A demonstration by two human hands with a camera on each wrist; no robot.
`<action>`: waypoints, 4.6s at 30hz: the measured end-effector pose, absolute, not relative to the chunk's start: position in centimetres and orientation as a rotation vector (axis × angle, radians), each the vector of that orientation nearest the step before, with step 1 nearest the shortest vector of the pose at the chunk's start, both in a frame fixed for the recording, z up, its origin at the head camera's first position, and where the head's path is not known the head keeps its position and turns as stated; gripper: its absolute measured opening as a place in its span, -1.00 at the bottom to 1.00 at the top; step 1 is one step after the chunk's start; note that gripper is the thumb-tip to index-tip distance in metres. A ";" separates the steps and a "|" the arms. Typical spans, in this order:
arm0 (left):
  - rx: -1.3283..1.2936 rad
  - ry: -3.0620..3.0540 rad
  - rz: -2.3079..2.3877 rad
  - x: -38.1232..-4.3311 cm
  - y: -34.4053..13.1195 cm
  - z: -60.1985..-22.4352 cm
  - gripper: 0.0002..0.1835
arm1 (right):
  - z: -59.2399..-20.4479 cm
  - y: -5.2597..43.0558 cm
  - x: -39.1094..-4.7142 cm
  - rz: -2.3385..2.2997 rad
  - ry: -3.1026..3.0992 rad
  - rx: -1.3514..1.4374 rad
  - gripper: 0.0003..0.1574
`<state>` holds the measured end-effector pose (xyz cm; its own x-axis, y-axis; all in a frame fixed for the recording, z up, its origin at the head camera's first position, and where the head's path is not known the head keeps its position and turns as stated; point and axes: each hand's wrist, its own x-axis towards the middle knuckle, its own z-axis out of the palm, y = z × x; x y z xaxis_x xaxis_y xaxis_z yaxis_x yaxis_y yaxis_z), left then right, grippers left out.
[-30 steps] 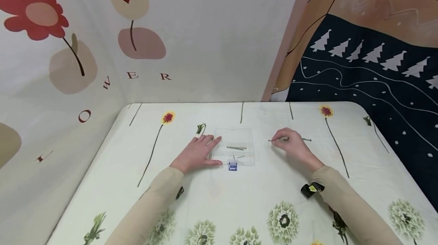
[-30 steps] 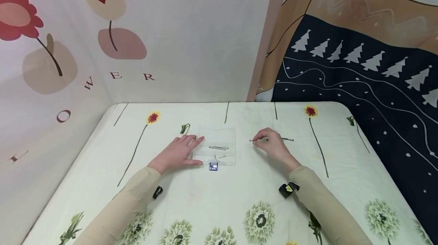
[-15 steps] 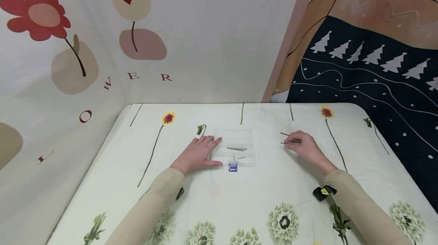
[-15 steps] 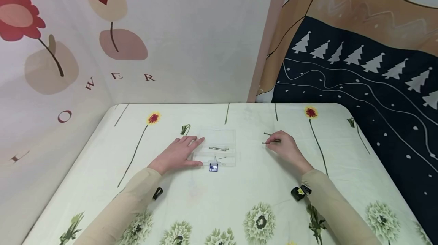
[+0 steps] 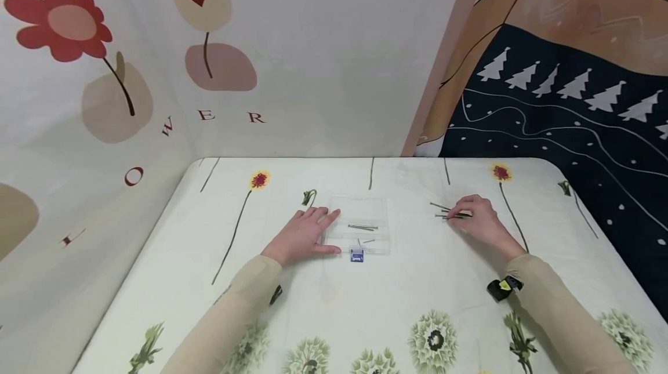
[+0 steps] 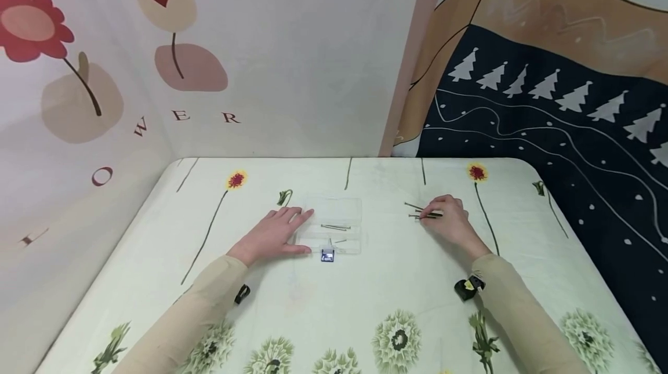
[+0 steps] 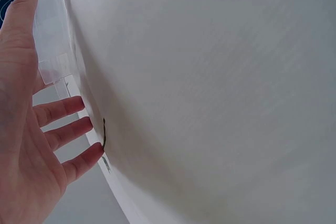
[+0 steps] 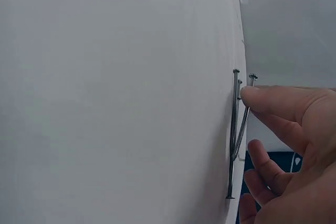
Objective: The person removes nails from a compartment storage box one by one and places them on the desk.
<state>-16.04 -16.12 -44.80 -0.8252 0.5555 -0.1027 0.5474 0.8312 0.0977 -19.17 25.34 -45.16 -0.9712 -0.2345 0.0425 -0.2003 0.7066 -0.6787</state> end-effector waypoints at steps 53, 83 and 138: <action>0.848 2.880 0.075 -16.0 -15.9 -45.0 0.01 | -45.0 20.2 -20.1 -1.311 2.777 -0.666 -0.90; 0.877 2.900 0.076 -16.0 -16.0 -44.9 -0.01 | -43.3 13.4 -19.5 -1.383 2.563 -0.722 -0.86; 0.851 2.877 0.063 -16.2 -15.9 -44.9 -0.01 | -45.5 9.7 -17.9 -1.016 2.548 -0.792 -0.70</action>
